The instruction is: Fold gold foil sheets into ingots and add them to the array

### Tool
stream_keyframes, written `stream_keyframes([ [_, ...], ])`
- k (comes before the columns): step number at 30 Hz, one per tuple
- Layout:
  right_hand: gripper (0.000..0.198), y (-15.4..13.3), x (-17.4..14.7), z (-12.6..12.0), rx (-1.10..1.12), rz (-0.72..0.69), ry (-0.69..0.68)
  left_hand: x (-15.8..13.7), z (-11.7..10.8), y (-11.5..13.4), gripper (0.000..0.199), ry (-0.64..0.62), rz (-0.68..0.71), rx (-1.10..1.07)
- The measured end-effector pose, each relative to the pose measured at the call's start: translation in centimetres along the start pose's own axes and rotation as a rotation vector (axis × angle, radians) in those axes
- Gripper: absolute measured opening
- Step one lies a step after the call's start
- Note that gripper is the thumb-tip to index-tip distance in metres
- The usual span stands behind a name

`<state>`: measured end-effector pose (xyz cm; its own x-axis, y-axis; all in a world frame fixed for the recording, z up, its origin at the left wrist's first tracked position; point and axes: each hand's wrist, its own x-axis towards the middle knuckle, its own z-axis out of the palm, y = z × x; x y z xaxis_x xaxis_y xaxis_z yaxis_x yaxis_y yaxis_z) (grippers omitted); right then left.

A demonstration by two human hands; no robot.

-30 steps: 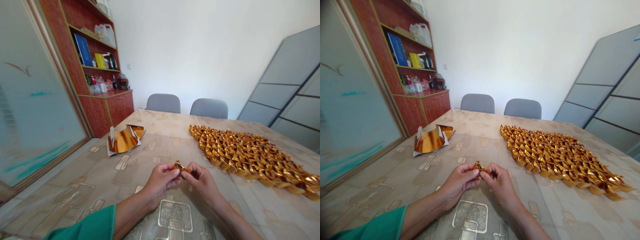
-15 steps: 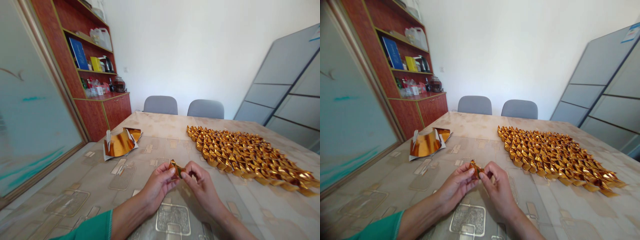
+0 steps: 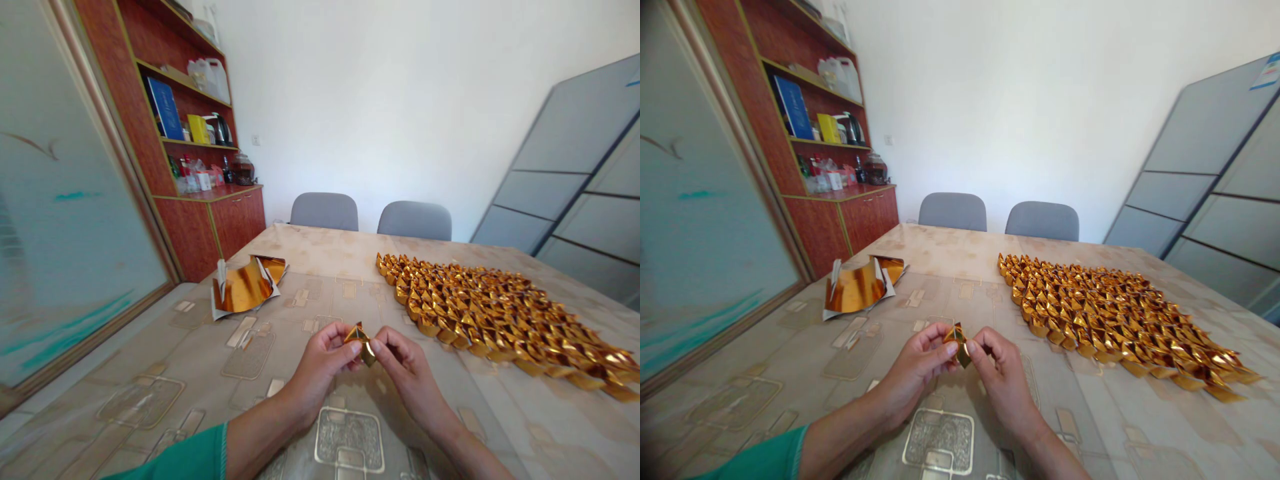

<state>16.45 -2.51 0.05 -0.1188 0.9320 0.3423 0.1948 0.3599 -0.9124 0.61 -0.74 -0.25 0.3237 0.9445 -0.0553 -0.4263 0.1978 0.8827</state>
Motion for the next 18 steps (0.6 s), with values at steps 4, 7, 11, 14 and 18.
stream_keyframes([
  [4,0.033,-0.08,-0.15,0.08,0.008,0.026,-0.014,0.12,-0.26,-0.03,0.031,0.031,-0.041,-0.012],
  [7,0.032,-0.02,-0.22,0.2,0.034,0.041,-0.05,0.12,-0.38,0.05,0.031,0.03,-0.065,-0.013],
  [11,0.029,0.12,-0.16,0.22,0.001,0.057,-0.045,-0.19,-0.14,0.4,0.029,0.009,-0.047,0.03],
  [14,0.029,0.05,-0.12,0.17,-0.021,0.054,-0.036,-0.25,-0.07,0.53,0.029,-0.042,-0.011,0.061],
  [18,0.029,-0.21,-0.21,0.19,-0.031,0.05,-0.049,0.14,-0.41,0.37,0.029,-0.032,0.056,0.143],
])
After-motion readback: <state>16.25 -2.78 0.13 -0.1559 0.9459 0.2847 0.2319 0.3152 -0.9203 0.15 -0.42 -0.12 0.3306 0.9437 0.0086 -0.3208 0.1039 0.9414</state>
